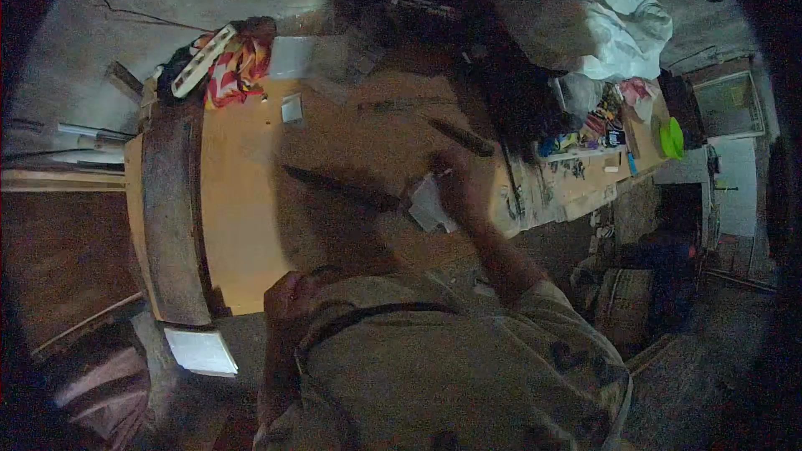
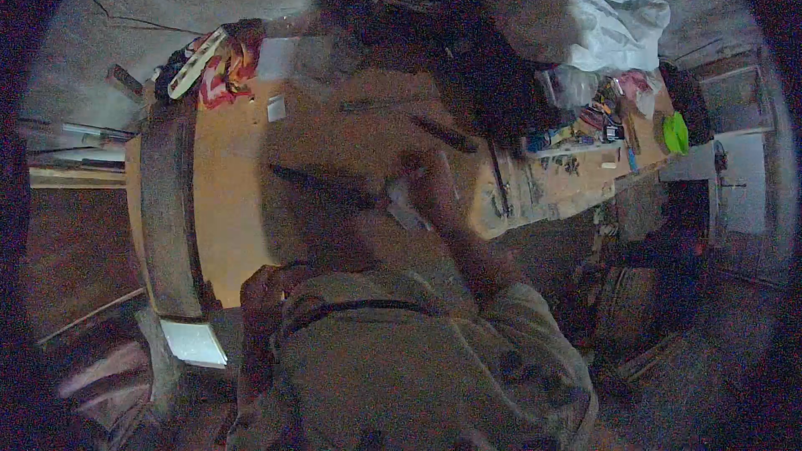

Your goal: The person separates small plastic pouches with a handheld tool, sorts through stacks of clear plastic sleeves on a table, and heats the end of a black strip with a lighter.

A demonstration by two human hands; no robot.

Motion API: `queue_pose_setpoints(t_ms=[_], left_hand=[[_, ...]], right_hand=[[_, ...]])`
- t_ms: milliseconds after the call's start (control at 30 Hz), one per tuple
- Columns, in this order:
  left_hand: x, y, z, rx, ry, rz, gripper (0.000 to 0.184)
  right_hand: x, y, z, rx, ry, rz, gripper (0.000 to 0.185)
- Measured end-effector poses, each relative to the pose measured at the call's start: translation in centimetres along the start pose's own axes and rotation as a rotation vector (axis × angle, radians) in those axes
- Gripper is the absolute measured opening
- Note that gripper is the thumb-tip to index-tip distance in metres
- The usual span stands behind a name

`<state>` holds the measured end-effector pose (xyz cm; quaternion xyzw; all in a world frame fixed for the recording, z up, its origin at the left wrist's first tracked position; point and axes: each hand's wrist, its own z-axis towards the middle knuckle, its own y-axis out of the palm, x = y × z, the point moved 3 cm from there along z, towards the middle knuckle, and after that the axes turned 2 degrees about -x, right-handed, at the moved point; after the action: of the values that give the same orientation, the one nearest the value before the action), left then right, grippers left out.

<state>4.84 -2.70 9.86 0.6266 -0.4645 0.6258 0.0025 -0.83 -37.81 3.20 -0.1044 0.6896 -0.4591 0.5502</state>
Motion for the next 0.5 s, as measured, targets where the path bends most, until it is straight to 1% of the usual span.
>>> queue_pose_setpoints(t_ms=[33,67,100,133,167,200,267,300,333,400,433,500], left_hand=[[0.2,-0.1,0.0,0.0,0.001,-0.001,0.027],[0.3,-0.6,0.0,0.054,-0.066,-0.066,0.027],[0.4,-1.0,0.0,0.111,-0.135,-0.132,0.026],[0.5,-1.2,-0.1,0.115,-0.139,-0.134,0.026],[0.6,-1.5,-0.1,0.137,-0.165,-0.163,0.026],[0.6,-1.8,-0.1,0.169,-0.192,-0.192,0.026],[0.5,-2.3,-0.2,0.219,-0.195,-0.209,0.026],[0.5,-2.6,-0.6,0.256,-0.195,-0.226,0.026],[0.2,-2.9,-1.2,0.304,-0.233,-0.213,0.026],[0.0,-3.0,-1.8,0.377,-0.244,-0.614,0.027],[0.6,-3.7,-2.2,0.436,-0.269,-0.606,0.027],[1.8,-4.8,-2.7,0.445,-0.299,-0.754,0.028]], right_hand=[[0.8,-3.3,1.3,0.136,0.02,-0.181,0.025],[1.6,-6.6,2.6,0.27,0.063,-0.356,0.028],[6.1,-8.0,2.8,0.417,0.105,-0.385,0.028],[10.6,-9.4,2.9,0.563,0.15,-0.403,0.028],[12.3,-10.8,2.9,0.615,0.112,-0.738,0.029],[15.4,-11.8,3.3,0.614,0.096,-0.729,0.029],[24.7,-12.1,4.3,0.432,0.553,-0.586,0.038],[26.3,-11.9,4.7,0.342,0.668,-0.569,0.038],[26.4,-11.8,5.1,0.308,0.673,-0.591,0.037],[26.0,-12.0,6.1,0.257,0.692,-0.629,0.037],[25.9,-11.9,6.6,0.24,0.696,-0.643,0.037],[25.5,-11.6,7.3,0.221,0.696,-0.656,0.036]])
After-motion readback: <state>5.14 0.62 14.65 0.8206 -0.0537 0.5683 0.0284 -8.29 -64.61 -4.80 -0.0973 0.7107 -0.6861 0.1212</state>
